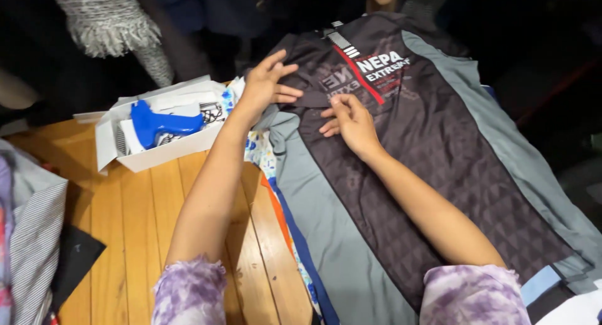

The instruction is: The person uses a hot glue gun to attach a striped tag to the collar of a dark cycling jersey, then smooths the garment. They repeat the process on a floral button-up shirt, applying glue to the collar and pressing the tag into place before smoothing the fabric.

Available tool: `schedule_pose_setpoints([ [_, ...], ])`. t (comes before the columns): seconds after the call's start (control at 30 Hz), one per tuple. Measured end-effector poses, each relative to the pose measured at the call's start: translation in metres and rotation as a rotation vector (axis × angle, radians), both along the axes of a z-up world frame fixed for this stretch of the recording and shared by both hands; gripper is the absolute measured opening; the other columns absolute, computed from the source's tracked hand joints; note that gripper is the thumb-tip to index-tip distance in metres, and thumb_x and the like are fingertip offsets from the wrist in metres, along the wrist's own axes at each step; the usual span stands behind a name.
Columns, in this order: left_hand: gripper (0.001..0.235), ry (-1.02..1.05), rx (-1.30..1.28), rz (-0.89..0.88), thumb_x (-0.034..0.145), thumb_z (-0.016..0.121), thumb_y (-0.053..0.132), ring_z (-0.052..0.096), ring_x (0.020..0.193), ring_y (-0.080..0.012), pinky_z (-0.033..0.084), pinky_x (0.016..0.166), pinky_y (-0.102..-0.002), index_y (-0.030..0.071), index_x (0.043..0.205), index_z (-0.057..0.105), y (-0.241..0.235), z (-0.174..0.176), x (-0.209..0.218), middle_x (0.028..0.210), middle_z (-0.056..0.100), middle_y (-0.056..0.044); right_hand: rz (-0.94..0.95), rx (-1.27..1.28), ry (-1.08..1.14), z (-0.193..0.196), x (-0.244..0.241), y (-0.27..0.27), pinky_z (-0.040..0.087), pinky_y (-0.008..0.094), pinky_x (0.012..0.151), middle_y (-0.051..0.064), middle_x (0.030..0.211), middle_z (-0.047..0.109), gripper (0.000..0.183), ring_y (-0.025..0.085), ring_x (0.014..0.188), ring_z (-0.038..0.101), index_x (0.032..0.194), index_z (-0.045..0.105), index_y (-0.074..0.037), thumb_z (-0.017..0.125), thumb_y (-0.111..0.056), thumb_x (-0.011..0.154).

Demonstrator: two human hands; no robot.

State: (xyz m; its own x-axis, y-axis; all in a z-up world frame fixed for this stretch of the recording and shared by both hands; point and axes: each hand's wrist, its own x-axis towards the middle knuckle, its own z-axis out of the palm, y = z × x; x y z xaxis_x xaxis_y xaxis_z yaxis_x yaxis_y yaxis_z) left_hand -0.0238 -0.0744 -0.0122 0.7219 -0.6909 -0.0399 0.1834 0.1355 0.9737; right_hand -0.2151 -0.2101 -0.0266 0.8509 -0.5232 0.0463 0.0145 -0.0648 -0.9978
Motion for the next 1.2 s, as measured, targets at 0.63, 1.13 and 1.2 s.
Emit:
schedule_pose_setpoints([
  [0.63,0.013,-1.108,0.669,0.405,0.099,0.074,0.033,0.073,0.091,-0.0379,0.061,0.08,-0.051,0.023,0.107,0.079,0.036,-0.079,0.099,0.095,0.07,-0.009,0.405,-0.926,-0.197,0.023,0.034,-0.023,0.054,0.045,0.082,0.01,0.079,0.06,0.035,0.036,0.083,0.065,0.095,0.077,-0.01,0.058,0.002,0.067],
  [1.13,0.04,-1.419,0.51,0.205,0.097,0.065,0.038,0.052,0.136,-0.0305,0.028,0.114,-0.061,0.014,0.129,0.068,-0.067,-0.042,-0.062,0.151,0.052,-0.019,-0.76,-1.116,0.444,0.011,-0.078,-0.265,0.04,0.06,0.093,0.028,0.126,0.062,0.068,0.05,0.113,0.056,0.139,0.042,-0.008,0.082,-0.037,0.092],
  [1.2,0.049,-1.412,0.571,0.103,0.099,0.057,0.045,0.049,0.139,-0.033,0.023,0.117,-0.061,0.015,0.138,0.063,-0.077,-0.04,-0.064,0.158,0.043,-0.019,-0.581,-0.899,0.29,-0.011,-0.086,-0.307,0.046,0.042,0.08,0.006,0.078,0.062,0.036,0.03,0.077,0.061,0.119,0.062,-0.022,0.081,-0.021,0.09],
])
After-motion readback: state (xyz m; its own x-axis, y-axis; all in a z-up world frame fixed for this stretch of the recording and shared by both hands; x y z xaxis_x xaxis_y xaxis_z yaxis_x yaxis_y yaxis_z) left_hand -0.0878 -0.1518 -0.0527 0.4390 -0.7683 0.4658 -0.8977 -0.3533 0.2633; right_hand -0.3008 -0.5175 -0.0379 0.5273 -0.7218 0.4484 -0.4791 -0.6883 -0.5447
